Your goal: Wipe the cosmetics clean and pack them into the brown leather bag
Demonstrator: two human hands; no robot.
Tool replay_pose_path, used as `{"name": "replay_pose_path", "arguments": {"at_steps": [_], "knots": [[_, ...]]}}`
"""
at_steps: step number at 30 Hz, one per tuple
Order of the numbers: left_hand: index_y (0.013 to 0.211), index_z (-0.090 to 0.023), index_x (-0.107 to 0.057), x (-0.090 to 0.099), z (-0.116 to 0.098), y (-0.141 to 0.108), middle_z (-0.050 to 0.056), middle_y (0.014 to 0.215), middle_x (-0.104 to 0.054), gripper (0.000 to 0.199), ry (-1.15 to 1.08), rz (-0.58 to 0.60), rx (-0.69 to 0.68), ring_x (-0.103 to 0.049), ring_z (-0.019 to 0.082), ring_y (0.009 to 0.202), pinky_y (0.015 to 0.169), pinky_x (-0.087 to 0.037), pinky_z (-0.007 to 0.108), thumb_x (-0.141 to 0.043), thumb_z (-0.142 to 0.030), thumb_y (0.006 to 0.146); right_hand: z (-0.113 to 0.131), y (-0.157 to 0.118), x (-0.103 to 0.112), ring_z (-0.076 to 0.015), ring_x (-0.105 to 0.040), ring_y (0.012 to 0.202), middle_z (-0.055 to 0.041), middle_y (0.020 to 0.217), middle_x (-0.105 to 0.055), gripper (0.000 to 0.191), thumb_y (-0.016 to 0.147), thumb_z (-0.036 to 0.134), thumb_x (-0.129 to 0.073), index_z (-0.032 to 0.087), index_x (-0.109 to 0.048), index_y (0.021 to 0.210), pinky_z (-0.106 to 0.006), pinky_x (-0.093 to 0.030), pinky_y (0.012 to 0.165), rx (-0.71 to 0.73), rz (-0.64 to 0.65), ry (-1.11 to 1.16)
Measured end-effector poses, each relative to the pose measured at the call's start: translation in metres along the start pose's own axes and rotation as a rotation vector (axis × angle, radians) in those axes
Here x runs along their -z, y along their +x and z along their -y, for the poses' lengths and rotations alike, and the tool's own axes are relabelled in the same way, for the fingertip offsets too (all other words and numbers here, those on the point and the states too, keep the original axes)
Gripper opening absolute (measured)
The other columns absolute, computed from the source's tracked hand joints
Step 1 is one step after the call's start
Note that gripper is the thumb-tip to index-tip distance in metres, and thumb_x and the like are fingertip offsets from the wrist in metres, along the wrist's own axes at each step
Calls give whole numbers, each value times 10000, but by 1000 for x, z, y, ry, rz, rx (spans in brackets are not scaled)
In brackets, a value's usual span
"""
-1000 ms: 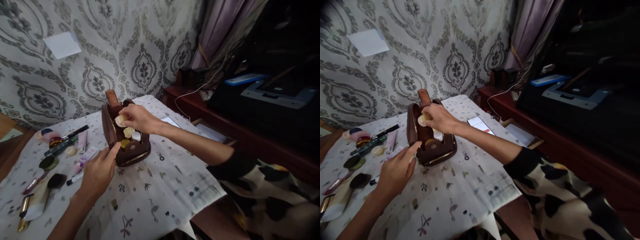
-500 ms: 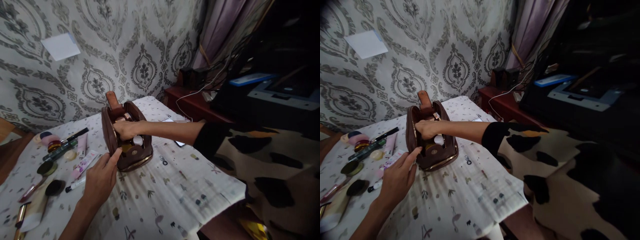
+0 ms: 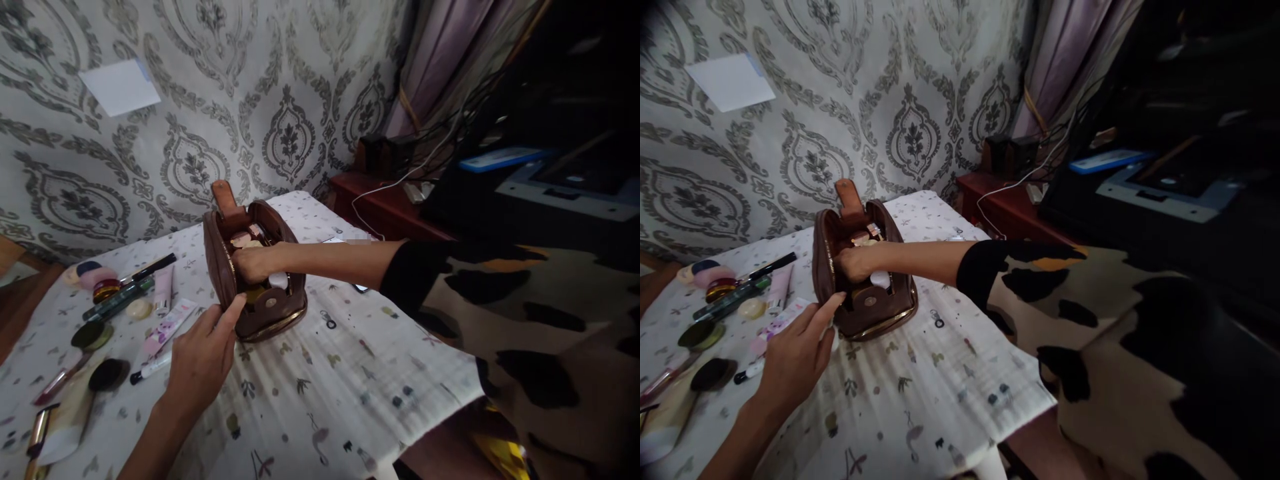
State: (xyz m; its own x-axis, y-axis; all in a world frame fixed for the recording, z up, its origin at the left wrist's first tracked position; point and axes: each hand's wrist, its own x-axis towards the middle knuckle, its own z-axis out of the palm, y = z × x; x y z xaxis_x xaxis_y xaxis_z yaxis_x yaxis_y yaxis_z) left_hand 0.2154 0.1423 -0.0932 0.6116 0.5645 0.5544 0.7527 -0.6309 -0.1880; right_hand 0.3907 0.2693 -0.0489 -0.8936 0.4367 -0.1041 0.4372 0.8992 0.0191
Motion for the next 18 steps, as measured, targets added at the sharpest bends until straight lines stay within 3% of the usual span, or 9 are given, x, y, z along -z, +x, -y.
{"name": "replay_pose_path", "arguments": {"at_steps": [3, 8, 10, 14, 18], "knots": [[1321, -206, -499, 0, 0, 0, 3, 804, -594, 384, 13, 2, -5, -609, 156, 683, 548, -401, 249, -362, -143, 968, 4, -1, 4, -206, -662, 796, -190, 825, -739, 194, 824, -14, -531, 21, -715, 773, -280, -478, 702, -80, 62, 5], [1325, -208, -499, -1, 1, -1, 6, 802, -591, 382, 24, 3, -2, -608, 165, 682, 533, -395, 258, -366, -154, 971, 11, -6, 14, -219, -681, 849, -211, 1003, -735, 257, 846, 45, -562, -7, -689, 1063, -275, -488, 709, -252, 43, 139], [1323, -211, -503, -2, 1, -2, 5, 801, -590, 386, 16, 3, 0, -607, 165, 680, 537, -398, 257, -371, -152, 965, 13, -8, 16, -226, -682, 843, -212, 999, -734, 253, 846, 53, -573, -3, -693, 1061, -281, -492, 712, -315, 69, 191], [1340, -215, -491, -4, 2, -3, 7, 822, -597, 406, 6, 10, 10, -597, 157, 655, 543, -402, 254, -380, -146, 956, 13, -7, 13, -207, -664, 803, -226, 965, -733, 213, 857, 3, -538, -33, -705, 984, -272, -472, 682, -278, 136, 191], [1342, -213, -481, -4, 2, -3, 7, 814, -594, 403, 2, 11, 5, -598, 161, 664, 545, -404, 252, -377, -149, 959, 8, -2, 5, -175, -636, 772, -216, 962, -733, 209, 851, -34, -522, -43, -699, 962, -256, -451, 654, -240, 113, 193]]}}
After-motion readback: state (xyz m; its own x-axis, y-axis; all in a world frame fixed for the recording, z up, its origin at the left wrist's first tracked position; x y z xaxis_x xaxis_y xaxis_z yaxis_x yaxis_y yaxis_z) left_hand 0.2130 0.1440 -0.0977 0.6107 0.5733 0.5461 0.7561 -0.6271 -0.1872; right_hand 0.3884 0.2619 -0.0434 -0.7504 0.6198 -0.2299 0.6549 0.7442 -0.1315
